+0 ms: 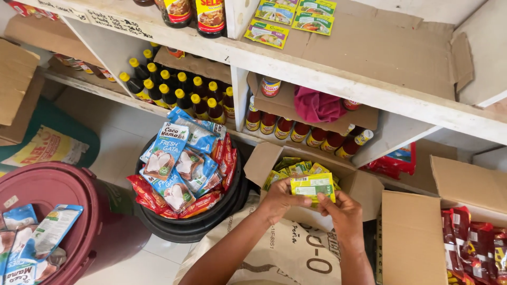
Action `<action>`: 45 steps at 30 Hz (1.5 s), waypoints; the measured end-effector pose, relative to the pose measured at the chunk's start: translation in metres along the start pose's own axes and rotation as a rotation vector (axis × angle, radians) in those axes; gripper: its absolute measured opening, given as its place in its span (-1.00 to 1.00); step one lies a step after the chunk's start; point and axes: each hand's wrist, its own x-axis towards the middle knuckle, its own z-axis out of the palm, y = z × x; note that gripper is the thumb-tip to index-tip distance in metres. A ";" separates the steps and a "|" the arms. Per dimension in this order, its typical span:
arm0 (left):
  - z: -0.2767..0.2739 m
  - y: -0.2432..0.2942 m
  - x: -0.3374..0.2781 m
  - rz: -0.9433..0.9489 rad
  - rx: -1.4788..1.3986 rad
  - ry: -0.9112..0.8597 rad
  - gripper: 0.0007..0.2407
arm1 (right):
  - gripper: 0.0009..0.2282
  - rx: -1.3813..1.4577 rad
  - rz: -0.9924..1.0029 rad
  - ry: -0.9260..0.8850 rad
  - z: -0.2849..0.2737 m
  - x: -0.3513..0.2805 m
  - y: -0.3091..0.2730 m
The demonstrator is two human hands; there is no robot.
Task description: Organizing and stocking small seasoning packets from a box onto a grocery store shelf.
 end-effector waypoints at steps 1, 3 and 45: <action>-0.005 -0.006 0.000 0.001 0.001 -0.002 -0.54 | -0.84 0.000 -0.002 0.001 0.003 -0.005 -0.013; -0.015 -0.019 -0.002 -0.206 -0.105 0.040 -0.62 | -0.83 -0.204 -0.079 0.078 0.008 -0.016 -0.039; 0.007 0.030 0.003 0.035 0.200 0.223 -0.80 | -0.77 0.244 -0.126 0.026 0.009 0.008 -0.051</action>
